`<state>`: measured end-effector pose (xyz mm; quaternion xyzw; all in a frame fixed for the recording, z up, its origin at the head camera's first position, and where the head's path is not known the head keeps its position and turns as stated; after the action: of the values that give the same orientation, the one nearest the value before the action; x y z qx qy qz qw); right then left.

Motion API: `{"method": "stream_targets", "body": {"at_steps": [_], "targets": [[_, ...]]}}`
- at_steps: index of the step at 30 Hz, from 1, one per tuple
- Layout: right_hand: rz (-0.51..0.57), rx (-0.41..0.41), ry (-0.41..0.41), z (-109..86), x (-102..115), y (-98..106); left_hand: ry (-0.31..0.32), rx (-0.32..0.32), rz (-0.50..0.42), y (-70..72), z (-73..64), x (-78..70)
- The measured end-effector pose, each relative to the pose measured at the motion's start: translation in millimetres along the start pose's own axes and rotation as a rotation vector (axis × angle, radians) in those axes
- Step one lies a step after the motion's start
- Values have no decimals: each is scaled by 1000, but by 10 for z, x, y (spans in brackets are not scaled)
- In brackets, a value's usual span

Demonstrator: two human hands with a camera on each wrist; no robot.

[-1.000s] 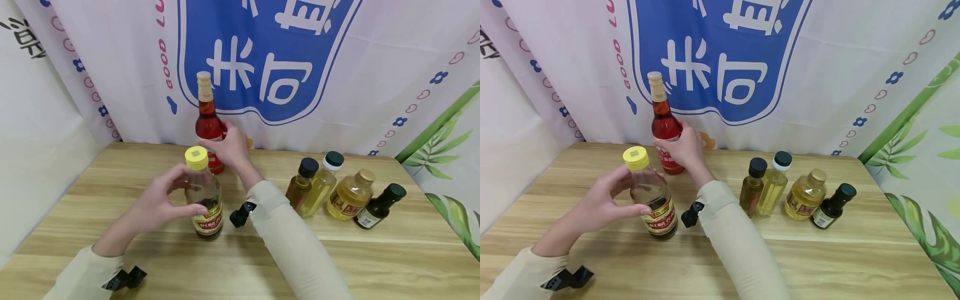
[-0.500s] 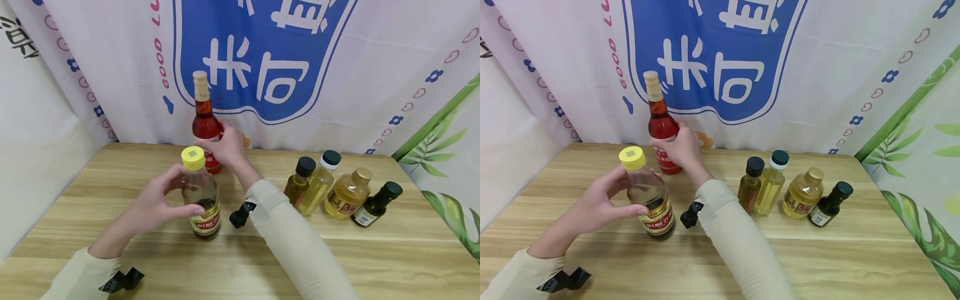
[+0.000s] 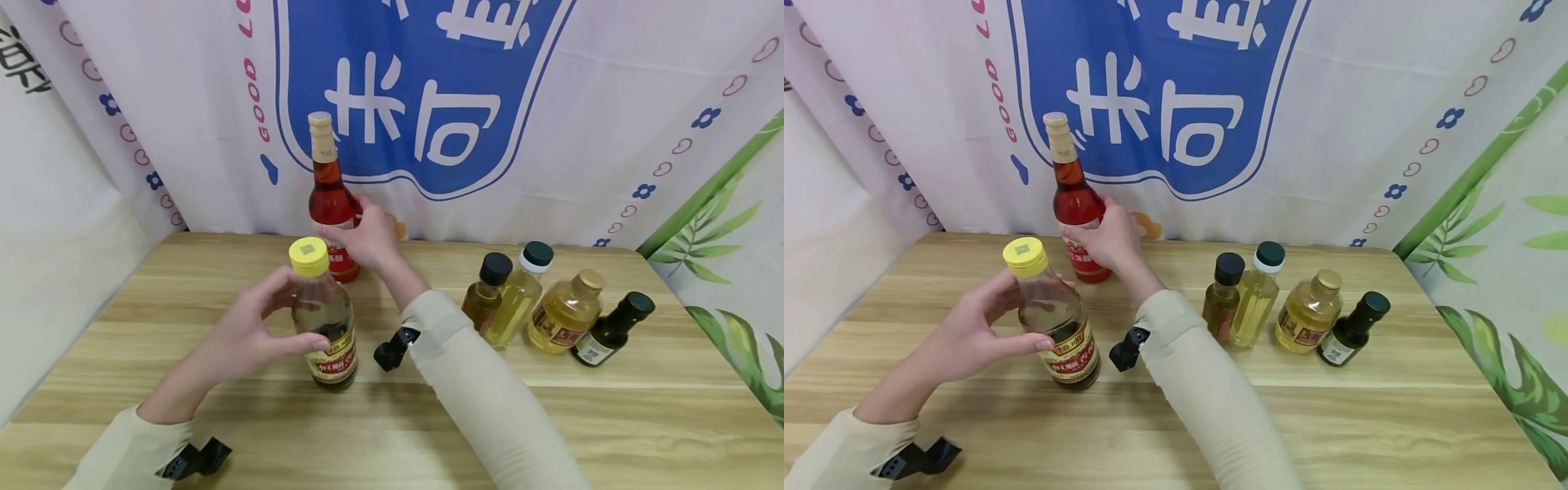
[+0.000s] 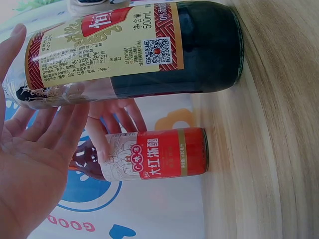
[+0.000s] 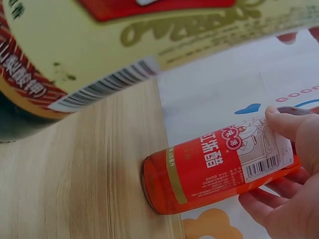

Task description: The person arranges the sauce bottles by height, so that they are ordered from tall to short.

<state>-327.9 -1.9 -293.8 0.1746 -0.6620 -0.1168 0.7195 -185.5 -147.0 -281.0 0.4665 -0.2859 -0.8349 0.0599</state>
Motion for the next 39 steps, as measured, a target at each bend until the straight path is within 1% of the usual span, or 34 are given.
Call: {"method": "stream_targets", "body": {"at_steps": [5, 10, 16, 23, 25, 32, 36, 39], "targets": [[50, -21, 2, -28, 74, 58, -4, -3, 6, 9, 7, -17], [58, -46, 3, -91, 206, 180, -4, -7, 10, 17, 8, -22], [70, -59, 24, -243, 391, 434, -21, -11, 4, 23, 21, -27], [88, -87, 37, -488, 560, 790, 6, -4, 8, 25, 15, -22], [78, -82, 35, -562, 592, 874, 4, -3, 7, 22, 14, -20], [-42, -51, 45, -783, 672, 1078, -2, -3, 6, 20, 8, -12], [-55, -35, 62, -881, 692, 1224, 5, -1, 2, 16, 4, -3], [-54, -38, 66, -944, 684, 1364, 8, 1, -1, 16, 2, 3]]}}
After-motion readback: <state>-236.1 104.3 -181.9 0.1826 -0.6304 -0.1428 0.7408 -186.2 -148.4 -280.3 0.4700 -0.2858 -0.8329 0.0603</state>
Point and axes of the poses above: each hand's wrist, its own z-axis towards the middle knuckle, its own y-axis out of the back of the hand, x = y × z, the point moved 7 cm from there along z, towards the middle knuckle, and after that the axes turned 2 degrees about -x, right-handed, at the moved point
